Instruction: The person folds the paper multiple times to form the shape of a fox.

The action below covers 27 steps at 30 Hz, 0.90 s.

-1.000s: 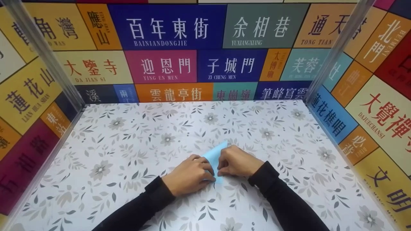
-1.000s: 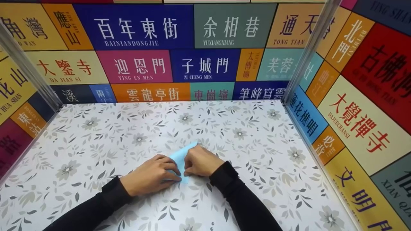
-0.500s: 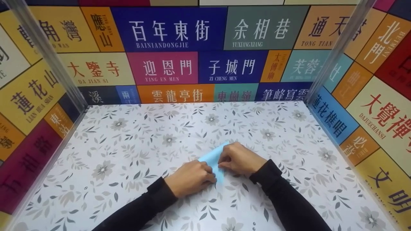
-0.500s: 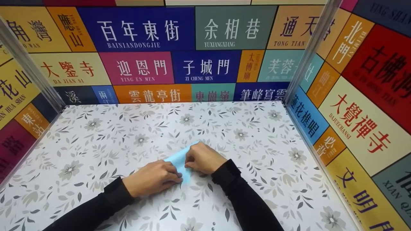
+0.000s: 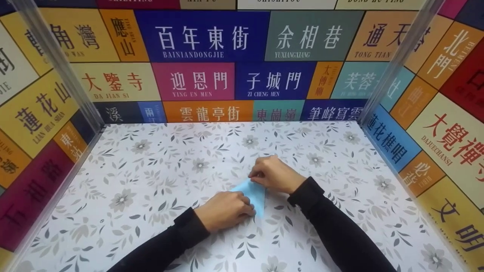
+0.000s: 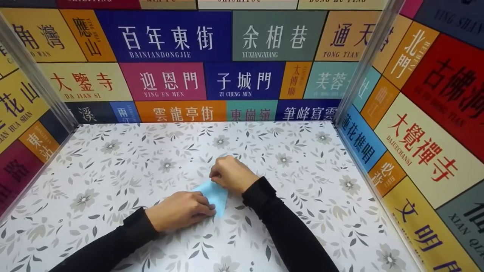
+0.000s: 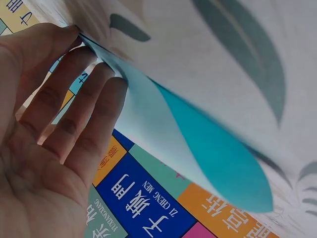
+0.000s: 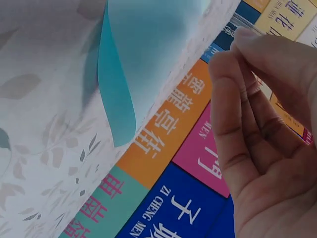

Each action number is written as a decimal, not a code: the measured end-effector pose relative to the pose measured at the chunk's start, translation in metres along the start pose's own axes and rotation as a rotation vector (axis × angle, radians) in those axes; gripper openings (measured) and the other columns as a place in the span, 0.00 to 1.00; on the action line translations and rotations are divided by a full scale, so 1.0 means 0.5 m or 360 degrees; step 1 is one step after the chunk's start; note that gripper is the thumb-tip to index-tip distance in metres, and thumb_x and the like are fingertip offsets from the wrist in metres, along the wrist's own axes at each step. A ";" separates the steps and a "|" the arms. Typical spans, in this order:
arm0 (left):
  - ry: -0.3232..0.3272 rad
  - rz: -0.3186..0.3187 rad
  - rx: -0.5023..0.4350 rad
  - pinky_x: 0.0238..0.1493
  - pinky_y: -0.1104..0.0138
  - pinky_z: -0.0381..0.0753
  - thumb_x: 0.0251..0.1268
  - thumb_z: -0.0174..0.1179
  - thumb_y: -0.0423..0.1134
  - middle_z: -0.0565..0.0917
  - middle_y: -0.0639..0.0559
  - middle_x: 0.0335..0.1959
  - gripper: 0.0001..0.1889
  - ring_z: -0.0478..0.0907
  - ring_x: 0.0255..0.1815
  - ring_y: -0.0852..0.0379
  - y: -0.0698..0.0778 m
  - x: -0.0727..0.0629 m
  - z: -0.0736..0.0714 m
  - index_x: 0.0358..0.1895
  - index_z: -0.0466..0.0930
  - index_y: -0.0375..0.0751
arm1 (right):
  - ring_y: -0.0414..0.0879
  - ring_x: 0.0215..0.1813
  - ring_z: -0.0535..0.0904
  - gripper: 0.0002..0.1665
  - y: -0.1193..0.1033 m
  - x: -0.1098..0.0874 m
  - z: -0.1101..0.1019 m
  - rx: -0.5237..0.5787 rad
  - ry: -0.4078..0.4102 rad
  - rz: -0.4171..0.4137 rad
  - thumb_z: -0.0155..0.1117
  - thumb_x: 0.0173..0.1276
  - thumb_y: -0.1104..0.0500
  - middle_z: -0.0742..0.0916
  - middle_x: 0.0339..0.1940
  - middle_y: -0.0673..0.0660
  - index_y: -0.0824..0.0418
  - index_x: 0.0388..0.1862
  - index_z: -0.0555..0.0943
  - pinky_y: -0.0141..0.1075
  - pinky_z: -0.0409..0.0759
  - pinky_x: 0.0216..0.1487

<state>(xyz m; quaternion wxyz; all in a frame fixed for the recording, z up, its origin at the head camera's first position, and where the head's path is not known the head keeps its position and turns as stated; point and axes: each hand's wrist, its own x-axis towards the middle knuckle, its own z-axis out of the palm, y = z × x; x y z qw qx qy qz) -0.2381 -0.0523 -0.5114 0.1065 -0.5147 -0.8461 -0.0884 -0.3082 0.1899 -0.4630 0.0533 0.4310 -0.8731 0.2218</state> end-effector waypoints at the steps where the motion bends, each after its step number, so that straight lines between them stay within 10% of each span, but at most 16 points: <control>1: -0.0004 0.0001 -0.0010 0.45 0.64 0.94 0.77 0.78 0.43 0.97 0.62 0.43 0.05 0.92 0.44 0.60 -0.001 0.000 0.000 0.48 1.00 0.59 | 0.53 0.43 0.93 0.07 0.000 0.006 0.002 0.0004 -0.0025 -0.0003 0.83 0.72 0.66 0.96 0.40 0.58 0.62 0.47 0.98 0.43 0.94 0.49; 27: -0.0016 0.0027 -0.0121 0.52 0.63 0.94 0.81 0.75 0.43 0.98 0.60 0.47 0.07 0.94 0.47 0.58 -0.016 -0.003 0.011 0.52 1.00 0.57 | 0.50 0.39 0.93 0.04 0.039 0.069 0.061 0.0036 -0.0224 -0.0155 0.87 0.68 0.66 0.95 0.35 0.56 0.60 0.41 0.99 0.38 0.92 0.46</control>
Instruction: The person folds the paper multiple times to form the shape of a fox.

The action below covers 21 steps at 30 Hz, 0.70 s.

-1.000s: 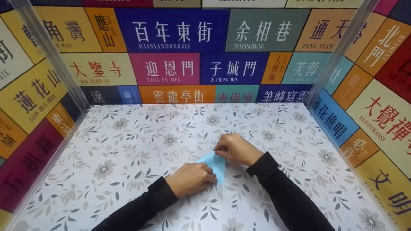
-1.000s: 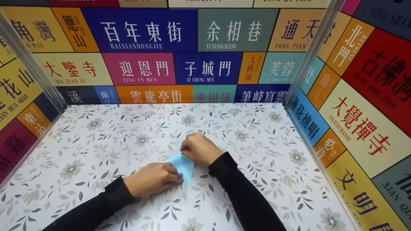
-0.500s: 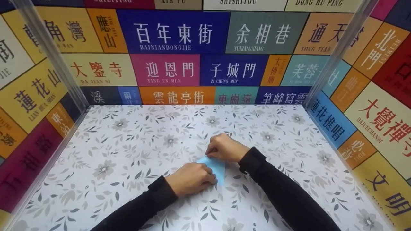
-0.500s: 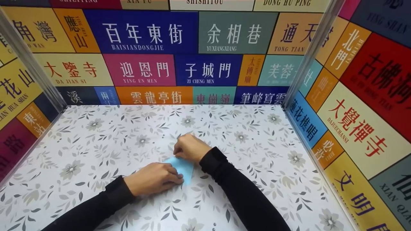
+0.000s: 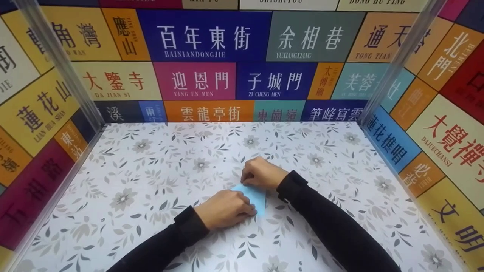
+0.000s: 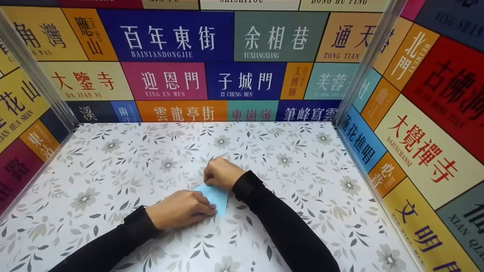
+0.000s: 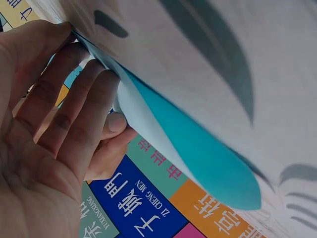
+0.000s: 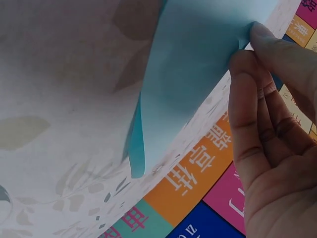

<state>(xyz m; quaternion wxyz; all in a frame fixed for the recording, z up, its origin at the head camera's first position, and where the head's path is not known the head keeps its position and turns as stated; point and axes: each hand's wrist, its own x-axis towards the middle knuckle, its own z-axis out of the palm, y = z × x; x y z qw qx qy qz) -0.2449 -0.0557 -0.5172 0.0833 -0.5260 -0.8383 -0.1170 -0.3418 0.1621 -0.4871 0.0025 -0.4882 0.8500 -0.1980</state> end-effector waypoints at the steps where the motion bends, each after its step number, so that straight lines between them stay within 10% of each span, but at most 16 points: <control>1: 0.0005 0.0001 -0.0006 0.53 0.63 0.94 0.81 0.75 0.42 0.99 0.60 0.48 0.07 0.94 0.48 0.58 0.000 0.000 -0.001 0.52 1.00 0.57 | 0.51 0.39 0.93 0.04 0.001 0.002 0.000 -0.0004 -0.0004 0.0006 0.87 0.68 0.66 0.95 0.35 0.57 0.60 0.41 0.99 0.39 0.92 0.46; 21: -0.0046 -0.0046 -0.0038 0.52 0.63 0.94 0.82 0.74 0.44 0.98 0.59 0.47 0.07 0.94 0.46 0.57 0.002 0.001 -0.006 0.54 0.99 0.56 | 0.53 0.43 0.93 0.03 0.017 0.017 0.014 0.0016 -0.0037 0.0168 0.84 0.71 0.66 0.97 0.37 0.57 0.60 0.41 0.98 0.45 0.93 0.51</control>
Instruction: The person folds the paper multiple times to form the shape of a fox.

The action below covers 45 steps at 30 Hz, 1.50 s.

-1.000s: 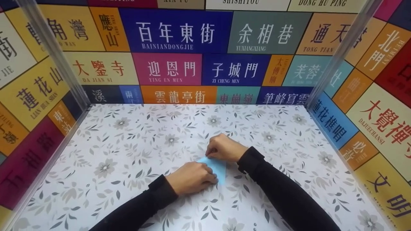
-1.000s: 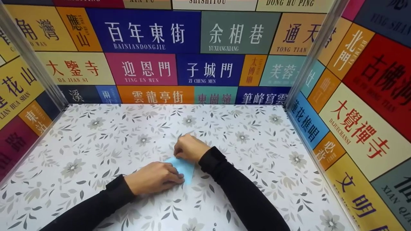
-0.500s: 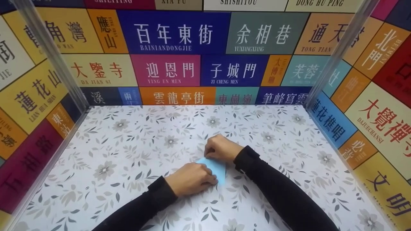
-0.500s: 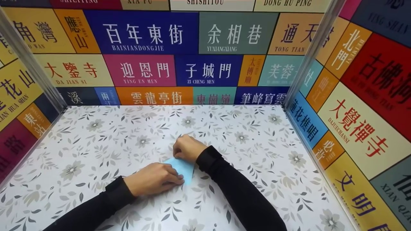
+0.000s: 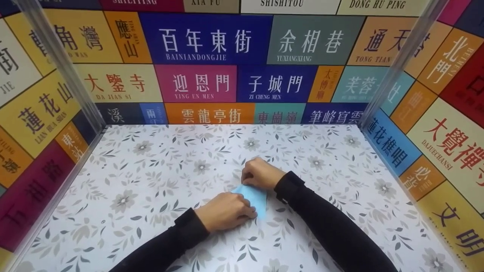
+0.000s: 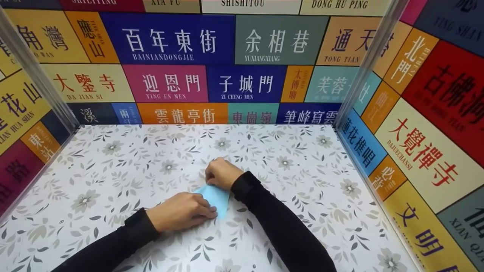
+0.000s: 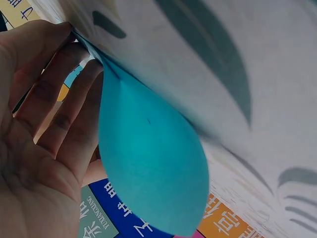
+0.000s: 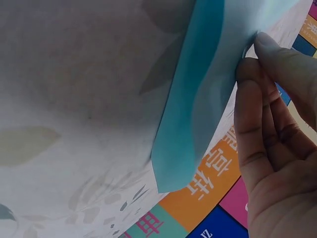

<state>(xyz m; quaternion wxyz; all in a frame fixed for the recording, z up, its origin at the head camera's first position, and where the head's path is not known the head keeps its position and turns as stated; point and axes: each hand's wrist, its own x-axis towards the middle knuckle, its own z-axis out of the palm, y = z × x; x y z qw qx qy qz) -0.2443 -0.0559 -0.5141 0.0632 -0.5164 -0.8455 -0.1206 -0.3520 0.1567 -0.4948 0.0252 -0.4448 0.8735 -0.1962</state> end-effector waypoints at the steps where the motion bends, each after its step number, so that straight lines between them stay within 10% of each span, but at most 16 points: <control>1: -0.0004 -0.0002 -0.0002 0.52 0.63 0.94 0.82 0.74 0.44 0.98 0.59 0.47 0.07 0.94 0.46 0.57 0.000 0.000 0.000 0.54 0.99 0.57 | 0.53 0.43 0.93 0.03 0.000 0.001 0.000 0.0002 -0.0002 0.0010 0.84 0.72 0.66 0.97 0.37 0.57 0.60 0.41 0.98 0.45 0.93 0.51; 45: 0.0090 -0.0004 0.0056 0.50 0.62 0.95 0.81 0.75 0.46 0.98 0.59 0.45 0.06 0.95 0.44 0.58 0.003 -0.006 0.001 0.52 1.00 0.57 | 0.50 0.35 0.90 0.06 0.061 -0.011 -0.022 -0.0054 0.0135 0.0360 0.88 0.66 0.69 0.96 0.32 0.57 0.63 0.33 0.95 0.45 0.91 0.44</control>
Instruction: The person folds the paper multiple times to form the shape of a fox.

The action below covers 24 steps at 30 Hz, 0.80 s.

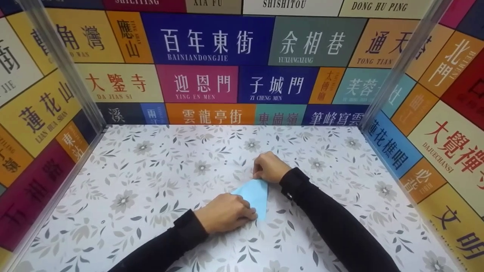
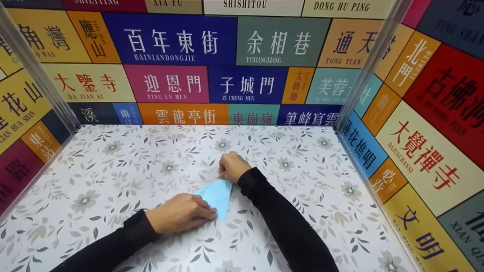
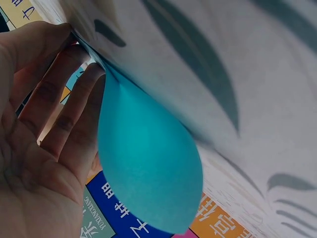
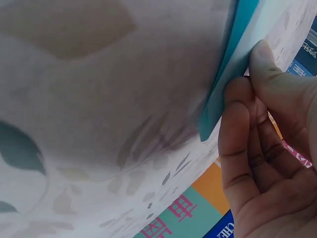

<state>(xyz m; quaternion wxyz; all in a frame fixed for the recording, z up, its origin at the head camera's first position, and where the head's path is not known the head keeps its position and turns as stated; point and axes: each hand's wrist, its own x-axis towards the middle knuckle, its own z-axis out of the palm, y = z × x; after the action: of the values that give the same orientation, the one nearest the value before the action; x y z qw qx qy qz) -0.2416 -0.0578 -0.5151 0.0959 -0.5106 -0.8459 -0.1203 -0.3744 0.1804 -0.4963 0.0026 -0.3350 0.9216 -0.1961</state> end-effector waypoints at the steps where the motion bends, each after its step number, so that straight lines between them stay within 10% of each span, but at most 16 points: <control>1: -0.0002 0.0001 -0.0004 0.49 0.62 0.95 0.81 0.75 0.46 0.98 0.60 0.45 0.06 0.94 0.44 0.58 0.000 0.000 0.000 0.52 1.00 0.57 | 0.50 0.35 0.90 0.06 0.002 -0.001 -0.001 0.0002 -0.0003 0.0013 0.88 0.66 0.68 0.96 0.32 0.57 0.63 0.34 0.95 0.46 0.92 0.45; 24: -0.0026 -0.0016 -0.0032 0.51 0.61 0.96 0.84 0.73 0.43 0.99 0.61 0.46 0.08 0.95 0.44 0.57 -0.001 -0.003 0.000 0.54 1.00 0.58 | 0.53 0.42 0.89 0.07 0.089 -0.012 -0.009 0.0001 0.0052 0.0188 0.85 0.74 0.62 0.94 0.34 0.56 0.59 0.35 0.94 0.52 0.91 0.53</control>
<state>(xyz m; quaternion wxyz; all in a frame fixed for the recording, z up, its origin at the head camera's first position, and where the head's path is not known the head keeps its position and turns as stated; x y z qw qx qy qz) -0.2416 -0.0593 -0.5153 0.0833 -0.5084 -0.8479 -0.1250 -0.3979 0.2169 -0.5092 -0.0008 -0.2767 0.9396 -0.2012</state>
